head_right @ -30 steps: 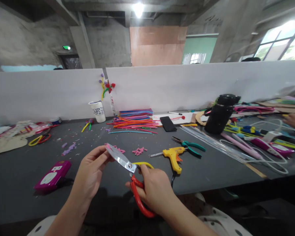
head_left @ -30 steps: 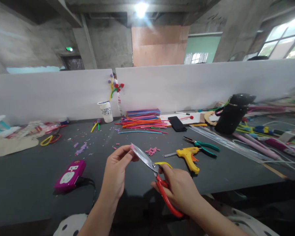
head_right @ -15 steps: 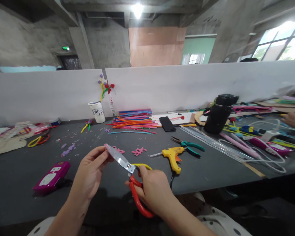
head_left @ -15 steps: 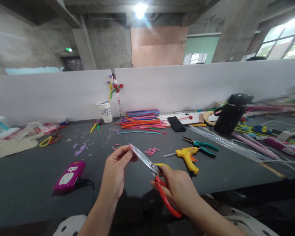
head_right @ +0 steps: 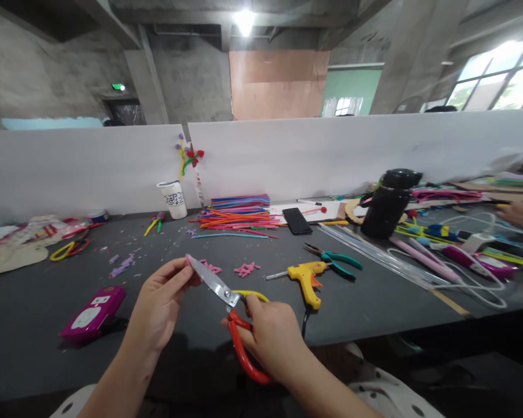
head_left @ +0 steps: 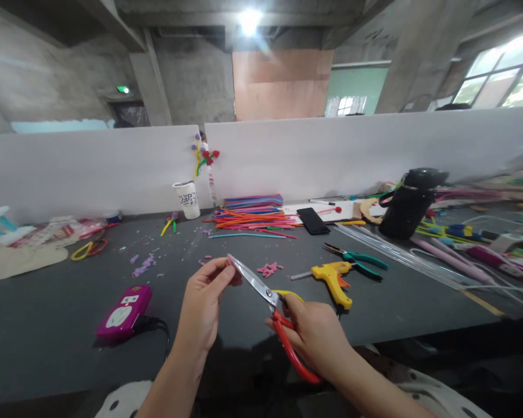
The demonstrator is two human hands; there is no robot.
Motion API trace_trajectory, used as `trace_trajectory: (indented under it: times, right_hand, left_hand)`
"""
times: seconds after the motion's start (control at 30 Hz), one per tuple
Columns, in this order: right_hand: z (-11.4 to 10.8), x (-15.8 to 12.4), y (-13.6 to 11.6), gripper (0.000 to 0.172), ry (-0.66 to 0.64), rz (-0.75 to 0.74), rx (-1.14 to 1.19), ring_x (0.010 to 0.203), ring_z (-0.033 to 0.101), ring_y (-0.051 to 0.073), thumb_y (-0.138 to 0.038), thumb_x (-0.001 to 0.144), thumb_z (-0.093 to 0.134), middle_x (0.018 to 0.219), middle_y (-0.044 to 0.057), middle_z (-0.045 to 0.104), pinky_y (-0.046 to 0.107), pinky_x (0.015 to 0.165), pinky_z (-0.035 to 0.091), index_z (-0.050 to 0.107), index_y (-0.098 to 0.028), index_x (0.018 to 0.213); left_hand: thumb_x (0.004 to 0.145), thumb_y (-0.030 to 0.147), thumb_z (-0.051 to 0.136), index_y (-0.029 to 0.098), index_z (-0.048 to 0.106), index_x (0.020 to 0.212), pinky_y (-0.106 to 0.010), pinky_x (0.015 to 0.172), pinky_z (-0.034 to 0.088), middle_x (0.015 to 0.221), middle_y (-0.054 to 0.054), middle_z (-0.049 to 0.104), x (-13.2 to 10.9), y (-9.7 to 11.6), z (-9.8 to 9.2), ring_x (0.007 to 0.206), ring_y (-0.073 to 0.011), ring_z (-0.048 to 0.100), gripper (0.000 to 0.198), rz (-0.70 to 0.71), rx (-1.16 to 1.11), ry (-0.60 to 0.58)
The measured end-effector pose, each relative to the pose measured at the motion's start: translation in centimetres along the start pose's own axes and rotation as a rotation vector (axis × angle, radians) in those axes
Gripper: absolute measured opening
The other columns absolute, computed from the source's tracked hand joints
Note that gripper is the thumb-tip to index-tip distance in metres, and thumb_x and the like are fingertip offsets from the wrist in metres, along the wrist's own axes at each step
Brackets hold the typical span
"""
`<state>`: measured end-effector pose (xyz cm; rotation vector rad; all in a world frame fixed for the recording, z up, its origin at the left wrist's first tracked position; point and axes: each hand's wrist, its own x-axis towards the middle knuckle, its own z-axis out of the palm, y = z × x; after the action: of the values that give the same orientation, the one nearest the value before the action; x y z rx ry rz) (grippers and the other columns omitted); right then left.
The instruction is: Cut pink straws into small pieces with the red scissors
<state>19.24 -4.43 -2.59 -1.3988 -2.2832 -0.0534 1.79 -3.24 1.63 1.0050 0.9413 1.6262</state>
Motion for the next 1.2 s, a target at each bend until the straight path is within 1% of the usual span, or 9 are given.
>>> trace_trajectory:
  times: [0.13, 0.23, 0.43, 0.5, 0.57, 0.77, 0.93, 1.1, 1.2]
  right_hand:
    - [0.0, 0.2, 0.1, 0.032, -0.02, 0.045, 0.103, 0.045, 0.048, 0.014, -0.05, 0.077, 0.04, 0.05, -0.002, 0.052, 0.022, 0.045, 0.021, 0.047, -0.019, 0.068]
    - [-0.1, 0.6, 0.2, 0.029, -0.041, 0.143, 0.355, 0.042, 0.043, 0.011, -0.046, 0.077, 0.041, 0.046, -0.004, 0.045, 0.021, 0.043, 0.023, 0.043, -0.02, 0.063]
    - [-1.0, 2.1, 0.0, 0.017, -0.035, 0.31, 0.945, 0.032, 0.036, 0.005, -0.034, 0.073, 0.045, 0.047, -0.007, 0.045, 0.019, 0.039, 0.032, 0.045, -0.019, 0.065]
    - [-1.6, 2.6, -0.2, 0.013, -0.016, 0.395, 1.066, 0.028, 0.035, 0.006, -0.031, 0.071, 0.045, 0.036, -0.011, 0.038, 0.02, 0.04, 0.035, 0.046, -0.019, 0.069]
    - [-2.2, 2.9, -0.5, 0.012, -0.039, 0.443, 1.109, 0.026, 0.035, 0.006, -0.031, 0.07, 0.046, 0.029, -0.013, 0.033, 0.02, 0.039, 0.037, 0.047, -0.019, 0.069]
    - [-2.6, 2.9, -0.4, 0.009, -0.149, 0.444, 1.15, 0.024, 0.031, 0.005, -0.026, 0.066, 0.047, 0.03, -0.011, 0.036, 0.016, 0.028, 0.025, 0.046, -0.018, 0.061]
    - [-1.7, 2.4, 0.2, 0.005, -0.109, 0.369, 1.12, 0.029, 0.034, 0.004, -0.023, 0.066, 0.047, 0.048, -0.009, 0.047, 0.016, 0.031, 0.026, 0.044, -0.019, 0.064]
    - [-1.4, 2.3, 0.3, 0.008, -0.095, 0.275, 0.951, 0.034, 0.035, 0.004, -0.02, 0.068, 0.046, 0.047, -0.009, 0.041, 0.017, 0.038, 0.029, 0.04, -0.019, 0.062]
    - [-1.4, 2.4, 0.5, 0.011, -0.045, 0.231, 0.864, 0.041, 0.038, 0.006, -0.025, 0.071, 0.047, 0.05, -0.008, 0.043, 0.018, 0.042, 0.03, 0.042, -0.019, 0.063]
  left_hand:
    - [0.065, 0.02, 0.062, 0.015, 0.063, 0.075, -0.021, 0.063, 0.043, 0.067, 0.0, 0.062, 0.1, -0.1, 0.0, 0.061, -0.0095, 0.054, 0.011, -0.011, 0.0, -0.001]
    - [0.066, 0.02, 0.061, 0.015, 0.061, 0.072, -0.021, 0.062, 0.042, 0.064, 0.001, 0.06, 0.1, -0.1, 0.3, 0.06, -0.0086, 0.053, 0.008, -0.067, -0.009, -0.037]
    - [0.068, 0.022, 0.059, 0.013, 0.06, 0.067, -0.022, 0.061, 0.041, 0.061, -0.001, 0.058, -0.8, -0.8, 1.5, 0.058, -0.0095, 0.052, 0.009, -0.296, 0.021, -0.313]
    - [0.068, 0.022, 0.059, 0.013, 0.059, 0.067, -0.022, 0.06, 0.04, 0.061, -0.002, 0.058, -1.2, -1.1, 1.9, 0.057, -0.0098, 0.052, 0.01, -0.35, 0.046, -0.373]
    - [0.068, 0.023, 0.058, 0.012, 0.059, 0.067, -0.022, 0.059, 0.04, 0.062, -0.002, 0.058, -1.5, -1.3, 2.2, 0.057, -0.0101, 0.051, 0.011, -0.368, 0.079, -0.415]
    - [0.069, 0.022, 0.056, 0.013, 0.06, 0.065, -0.021, 0.058, 0.039, 0.058, -0.001, 0.057, -1.6, -1.6, 2.4, 0.055, -0.0094, 0.05, 0.011, -0.375, 0.163, -0.496]
    - [0.065, 0.022, 0.058, 0.013, 0.062, 0.069, -0.024, 0.061, 0.041, 0.061, -0.002, 0.061, -1.4, -2.0, 2.3, 0.059, -0.0122, 0.053, 0.01, -0.292, 0.297, -0.427]
    - [0.061, 0.02, 0.06, 0.013, 0.062, 0.065, -0.024, 0.058, 0.04, 0.056, 0.0, 0.058, -1.4, -2.5, 2.3, 0.055, -0.0122, 0.052, 0.008, -0.286, 0.37, -0.397]
    - [0.062, 0.022, 0.06, 0.014, 0.061, 0.067, -0.024, 0.058, 0.041, 0.055, 0.0, 0.058, -1.2, -2.4, 2.2, 0.055, -0.012, 0.052, 0.01, -0.268, 0.349, -0.355]
